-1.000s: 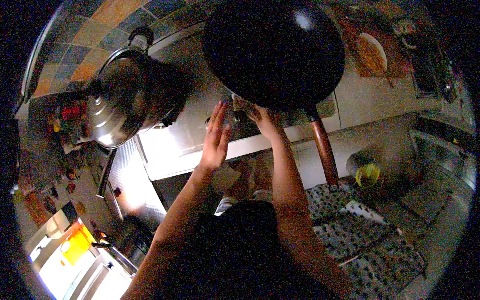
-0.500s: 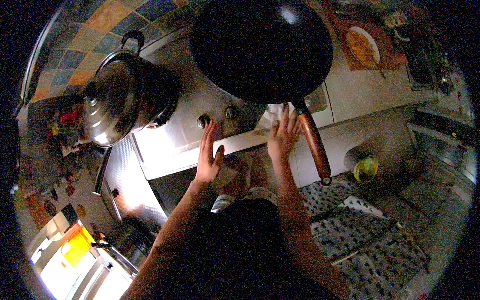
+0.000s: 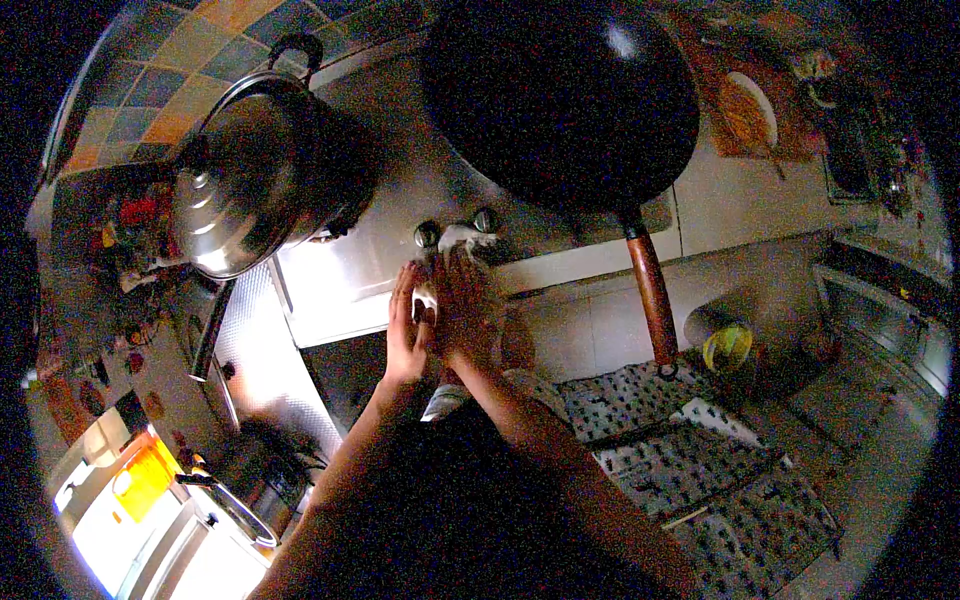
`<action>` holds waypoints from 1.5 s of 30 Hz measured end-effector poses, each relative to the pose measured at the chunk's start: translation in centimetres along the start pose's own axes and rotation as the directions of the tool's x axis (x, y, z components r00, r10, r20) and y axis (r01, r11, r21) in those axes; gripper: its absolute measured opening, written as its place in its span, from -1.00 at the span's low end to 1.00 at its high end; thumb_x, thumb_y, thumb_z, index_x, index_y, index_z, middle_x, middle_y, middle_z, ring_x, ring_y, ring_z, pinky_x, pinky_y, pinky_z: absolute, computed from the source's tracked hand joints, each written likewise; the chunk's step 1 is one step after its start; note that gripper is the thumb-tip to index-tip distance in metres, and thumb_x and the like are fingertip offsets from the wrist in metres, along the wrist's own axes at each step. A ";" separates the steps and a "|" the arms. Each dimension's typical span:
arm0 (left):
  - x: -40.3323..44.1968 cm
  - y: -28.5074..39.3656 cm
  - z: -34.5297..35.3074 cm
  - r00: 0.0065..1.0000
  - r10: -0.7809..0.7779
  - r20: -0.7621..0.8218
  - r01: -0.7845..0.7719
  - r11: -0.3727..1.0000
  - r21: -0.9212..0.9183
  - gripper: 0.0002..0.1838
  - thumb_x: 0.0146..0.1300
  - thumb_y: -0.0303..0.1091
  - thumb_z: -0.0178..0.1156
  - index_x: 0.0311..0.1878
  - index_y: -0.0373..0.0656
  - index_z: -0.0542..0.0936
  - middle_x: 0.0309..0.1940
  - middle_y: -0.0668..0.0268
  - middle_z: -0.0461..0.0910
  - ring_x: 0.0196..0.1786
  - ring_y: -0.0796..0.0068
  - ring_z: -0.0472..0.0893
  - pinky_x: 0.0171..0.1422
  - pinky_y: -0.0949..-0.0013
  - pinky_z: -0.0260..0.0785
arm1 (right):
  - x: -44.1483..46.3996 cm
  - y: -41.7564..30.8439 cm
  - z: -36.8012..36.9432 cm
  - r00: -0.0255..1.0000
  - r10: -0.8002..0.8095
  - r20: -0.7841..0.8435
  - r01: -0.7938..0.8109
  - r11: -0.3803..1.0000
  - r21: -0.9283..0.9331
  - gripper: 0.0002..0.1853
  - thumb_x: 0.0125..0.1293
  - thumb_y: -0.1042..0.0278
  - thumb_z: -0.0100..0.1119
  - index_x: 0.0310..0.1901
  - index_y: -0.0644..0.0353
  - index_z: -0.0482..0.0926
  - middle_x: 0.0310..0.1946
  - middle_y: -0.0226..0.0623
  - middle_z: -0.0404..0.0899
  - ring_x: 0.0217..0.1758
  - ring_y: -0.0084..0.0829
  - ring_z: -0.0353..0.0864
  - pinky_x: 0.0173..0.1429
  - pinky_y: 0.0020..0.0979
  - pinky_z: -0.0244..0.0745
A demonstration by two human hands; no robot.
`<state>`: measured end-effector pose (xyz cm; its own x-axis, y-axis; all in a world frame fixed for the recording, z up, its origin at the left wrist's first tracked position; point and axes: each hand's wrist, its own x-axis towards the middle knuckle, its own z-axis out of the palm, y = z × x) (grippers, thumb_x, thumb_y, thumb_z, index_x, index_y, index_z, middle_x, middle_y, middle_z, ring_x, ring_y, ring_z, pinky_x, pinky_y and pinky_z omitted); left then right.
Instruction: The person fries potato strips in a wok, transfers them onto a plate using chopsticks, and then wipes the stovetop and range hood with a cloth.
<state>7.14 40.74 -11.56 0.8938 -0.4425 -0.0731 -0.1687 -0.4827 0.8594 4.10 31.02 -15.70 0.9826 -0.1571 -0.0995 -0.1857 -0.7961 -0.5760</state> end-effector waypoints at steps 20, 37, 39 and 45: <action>-0.5 1.2 -0.2 0.999 0.007 0.034 -0.003 0.991 -0.131 -0.46 0.30 -0.32 -0.12 0.32 -0.28 0.13 0.31 0.00 0.12 0.38 0.04 0.08 0.42 0.17 -0.09 | 7.0 1.4 -1.2 0.959 -0.034 -0.280 0.146 0.909 0.390 -0.53 0.32 0.38 -0.20 0.28 0.20 0.18 0.28 -0.03 0.16 0.37 -0.07 0.09 0.41 -0.19 -0.07; -0.6 3.1 2.8 0.974 0.119 0.191 -0.116 0.993 -0.030 -0.45 0.31 -0.29 -0.14 0.35 -0.22 0.09 0.34 0.08 0.10 0.39 0.07 0.06 0.42 0.18 -0.06 | -6.6 16.6 -10.6 0.951 0.128 -0.281 -0.190 0.960 -0.204 -0.29 0.08 0.51 0.09 0.32 0.18 0.11 0.26 -0.08 0.21 0.32 -0.10 0.20 0.35 -0.15 0.09; -0.6 3.3 3.1 0.972 0.127 0.197 -0.124 0.992 -0.026 -0.45 0.31 -0.29 -0.14 0.35 -0.22 0.09 0.34 0.09 0.10 0.39 0.07 0.06 0.41 0.18 -0.06 | -8.1 24.3 -7.1 0.836 0.439 -0.328 -0.502 0.854 -0.136 -0.36 0.14 0.46 0.02 0.30 0.14 0.16 0.29 -0.12 0.18 0.34 -0.09 0.15 0.39 -0.14 0.01; -1.1 3.3 3.6 0.971 0.143 0.190 -0.138 0.990 -0.041 -0.45 0.31 -0.30 -0.12 0.34 -0.22 0.10 0.33 0.07 0.11 0.38 0.06 0.08 0.41 0.18 -0.04 | -5.6 20.5 -8.0 0.766 0.496 -0.409 -0.537 0.843 0.017 -0.30 0.11 0.29 0.15 0.30 0.17 0.15 0.29 -0.06 0.16 0.37 -0.04 0.07 0.41 -0.08 -0.06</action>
<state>4.13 36.85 -10.48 0.7649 -0.6426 -0.0445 -0.2727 -0.3855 0.8815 -5.30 10.86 -20.46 0.6562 -0.7539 -0.0304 -0.6839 -0.5773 -0.4460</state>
